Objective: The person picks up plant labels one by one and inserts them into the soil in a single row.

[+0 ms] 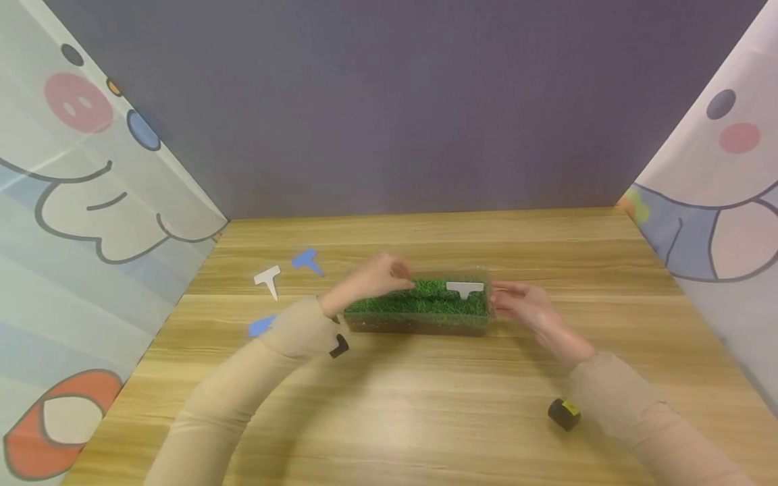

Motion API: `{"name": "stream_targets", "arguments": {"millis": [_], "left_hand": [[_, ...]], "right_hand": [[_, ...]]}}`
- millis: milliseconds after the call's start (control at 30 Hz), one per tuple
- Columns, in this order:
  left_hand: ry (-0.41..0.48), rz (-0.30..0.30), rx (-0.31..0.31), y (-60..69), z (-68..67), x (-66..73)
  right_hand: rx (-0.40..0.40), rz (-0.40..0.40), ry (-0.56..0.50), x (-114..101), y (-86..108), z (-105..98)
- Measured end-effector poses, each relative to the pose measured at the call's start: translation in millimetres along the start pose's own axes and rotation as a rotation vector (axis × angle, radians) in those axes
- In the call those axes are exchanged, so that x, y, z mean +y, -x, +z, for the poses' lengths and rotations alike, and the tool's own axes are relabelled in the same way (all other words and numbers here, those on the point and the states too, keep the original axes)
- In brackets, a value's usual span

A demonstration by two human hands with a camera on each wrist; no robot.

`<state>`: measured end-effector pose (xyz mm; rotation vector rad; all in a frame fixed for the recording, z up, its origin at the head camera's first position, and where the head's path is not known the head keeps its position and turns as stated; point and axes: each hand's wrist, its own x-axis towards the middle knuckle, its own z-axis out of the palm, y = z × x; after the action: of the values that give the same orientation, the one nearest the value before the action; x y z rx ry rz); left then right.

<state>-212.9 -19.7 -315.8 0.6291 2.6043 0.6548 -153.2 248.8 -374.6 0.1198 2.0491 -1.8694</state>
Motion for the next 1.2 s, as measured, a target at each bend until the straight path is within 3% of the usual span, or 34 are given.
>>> {"name": "stream_targets", "arguments": {"millis": [233, 567, 933, 1200], "left_hand": [[0.011, -0.015, 0.030, 15.7, -6.9, -13.2], [0.115, -0.023, 0.080, 34.1, -16.4, -34.3], [0.118, -0.050, 0.153, 52.5, -25.1, -56.1], [0.159, -0.033, 0.161, 69.2, -28.6, -82.9]], "right_hand": [[0.007, 0.005, -0.043, -0.4, 0.1, 0.1], [0.014, 0.015, 0.010, -1.2, 0.1, 1.1], [0.017, 0.016, -0.017, -0.6, -0.6, 0.4], [0.018, 0.022, 0.011, -0.3, -0.5, 1.1]]}}
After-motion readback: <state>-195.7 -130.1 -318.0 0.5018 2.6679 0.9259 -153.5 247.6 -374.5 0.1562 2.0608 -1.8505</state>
